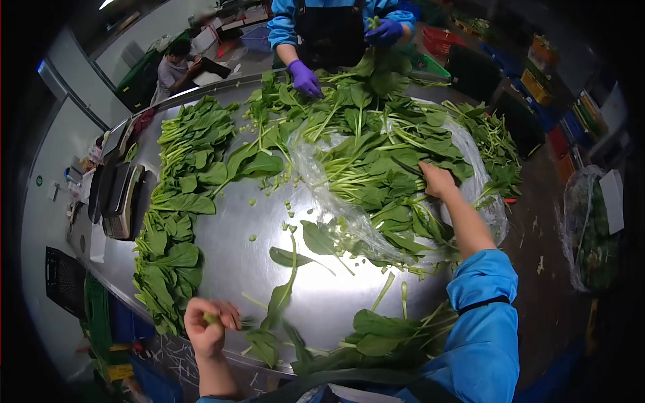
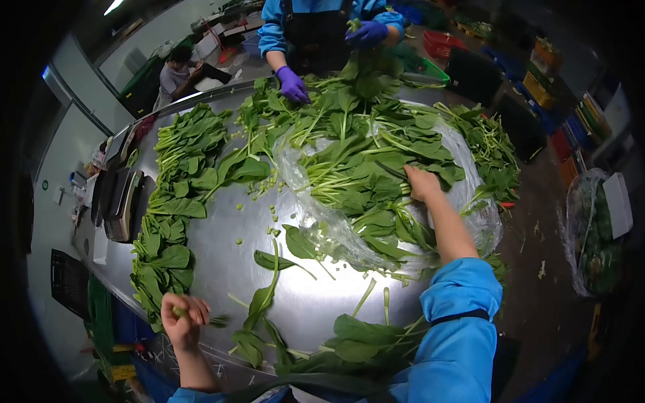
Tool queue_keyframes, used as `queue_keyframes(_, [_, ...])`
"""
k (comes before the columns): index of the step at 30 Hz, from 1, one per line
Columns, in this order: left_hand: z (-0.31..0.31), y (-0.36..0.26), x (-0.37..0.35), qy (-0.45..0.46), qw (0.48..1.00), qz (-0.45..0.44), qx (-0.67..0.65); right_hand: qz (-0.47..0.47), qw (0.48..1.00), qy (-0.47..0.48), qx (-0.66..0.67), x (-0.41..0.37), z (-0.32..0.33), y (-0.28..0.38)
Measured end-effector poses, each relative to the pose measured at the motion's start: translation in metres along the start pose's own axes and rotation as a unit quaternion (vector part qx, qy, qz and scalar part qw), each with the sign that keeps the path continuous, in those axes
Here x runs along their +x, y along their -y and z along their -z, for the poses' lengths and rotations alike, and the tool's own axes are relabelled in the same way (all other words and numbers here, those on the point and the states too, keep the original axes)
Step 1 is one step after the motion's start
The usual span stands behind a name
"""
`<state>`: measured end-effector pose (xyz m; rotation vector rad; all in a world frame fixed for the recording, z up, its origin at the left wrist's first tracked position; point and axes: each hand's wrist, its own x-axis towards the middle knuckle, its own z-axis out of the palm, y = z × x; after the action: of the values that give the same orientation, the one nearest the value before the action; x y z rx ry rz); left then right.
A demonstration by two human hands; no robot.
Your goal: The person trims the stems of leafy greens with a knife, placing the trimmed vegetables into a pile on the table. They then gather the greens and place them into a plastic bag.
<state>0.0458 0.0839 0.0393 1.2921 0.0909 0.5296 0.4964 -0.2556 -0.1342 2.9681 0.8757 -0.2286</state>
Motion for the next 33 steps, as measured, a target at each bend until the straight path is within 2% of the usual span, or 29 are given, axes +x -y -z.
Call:
queue_keyframes(2, [0.002, 0.012, -0.001, -0.084, 0.996, 0.004, 0.009, -0.016, 1.000, -0.013, 0.021, -0.013, 0.013, -0.002])
queue_keyframes(3, [0.004, 0.013, -0.003, -0.084, 0.996, 0.005, 0.008, -0.031, 0.999, -0.016, 0.034, -0.026, 0.024, -0.003])
queue_keyframes(4, [0.009, 0.014, -0.006, -0.088, 0.995, 0.042, -0.008, -0.047, 0.998, -0.019, 0.045, -0.041, 0.038, -0.004])
queue_keyframes(6, [0.022, 0.017, -0.015, -0.090, 0.993, 0.076, -0.029, -0.037, 0.996, -0.045, 0.065, -0.071, 0.067, -0.010])
queue_keyframes(8, [0.033, 0.023, -0.024, -0.067, 0.981, 0.145, 0.111, -0.029, 0.994, -0.070, 0.082, -0.108, 0.105, -0.006])
queue_keyframes(10, [0.017, 0.030, -0.027, -0.075, 0.972, 0.202, 0.089, -0.042, 0.968, -0.123, 0.214, -0.146, 0.151, 0.027])
queue_keyframes(11, [-0.004, 0.033, -0.025, -0.059, 0.971, 0.221, 0.071, -0.014, 0.957, -0.145, 0.249, -0.165, 0.167, 0.049])
queue_keyframes(13, [-0.037, 0.036, -0.020, 0.032, 0.959, 0.235, 0.158, 0.037, 0.939, -0.167, 0.298, -0.199, 0.179, 0.097])
queue_keyframes(14, [-0.051, 0.042, -0.018, 0.045, 0.967, 0.191, 0.163, 0.059, 0.933, -0.166, 0.313, -0.214, 0.177, 0.122])
queue_keyframes(16, [-0.069, 0.045, -0.016, 0.070, 0.977, 0.161, 0.121, 0.045, 0.913, -0.119, 0.389, -0.242, 0.168, 0.175])
queue_keyframes(17, [-0.079, 0.041, -0.012, 0.085, 0.979, 0.101, 0.158, 0.047, 0.884, -0.102, 0.454, -0.252, 0.155, 0.200])
queue_keyframes(19, [-0.084, 0.043, -0.014, 0.105, 0.981, 0.121, 0.109, 0.019, 0.833, -0.051, 0.550, -0.272, 0.121, 0.243])
queue_keyframes(21, [-0.074, 0.054, -0.014, 0.107, 0.965, 0.139, 0.194, -0.027, 0.782, 0.026, 0.622, -0.292, 0.108, 0.277])
queue_keyframes(22, [-0.063, 0.069, -0.014, 0.109, 0.950, 0.156, 0.248, 0.000, 0.802, -0.036, 0.596, -0.298, 0.085, 0.284])
queue_keyframes(24, [-0.032, 0.082, -0.010, 0.129, 0.944, 0.278, 0.126, -0.096, 0.846, -0.063, 0.520, -0.309, 0.076, 0.285])
queue_keyframes(25, [-0.021, 0.082, -0.014, 0.114, 0.941, 0.302, 0.105, -0.033, 0.841, -0.178, 0.510, -0.312, 0.056, 0.279])
queue_keyframes(26, [-0.013, 0.077, -0.015, 0.117, 0.941, 0.300, 0.107, -0.034, 0.839, -0.182, 0.511, -0.319, 0.047, 0.270])
queue_keyframes(28, [-0.013, 0.050, -0.028, 0.216, 0.920, 0.325, 0.037, 0.027, 0.852, -0.108, 0.512, -0.345, 0.062, 0.268])
queue_keyframes(29, [-0.016, 0.039, -0.031, 0.277, 0.894, 0.352, 0.026, 0.062, 0.872, -0.153, 0.461, -0.352, 0.076, 0.274])
queue_keyframes(30, [-0.024, 0.031, -0.036, 0.284, 0.889, 0.358, 0.024, 0.052, 0.872, -0.153, 0.462, -0.356, 0.091, 0.278])
queue_keyframes(32, [-0.040, 0.015, -0.044, 0.320, 0.912, 0.238, 0.098, 0.131, 0.899, -0.172, 0.382, -0.360, 0.113, 0.281])
queue_keyframes(33, [-0.043, 0.008, -0.045, 0.324, 0.906, 0.251, 0.106, 0.131, 0.897, -0.178, 0.382, -0.362, 0.117, 0.282])
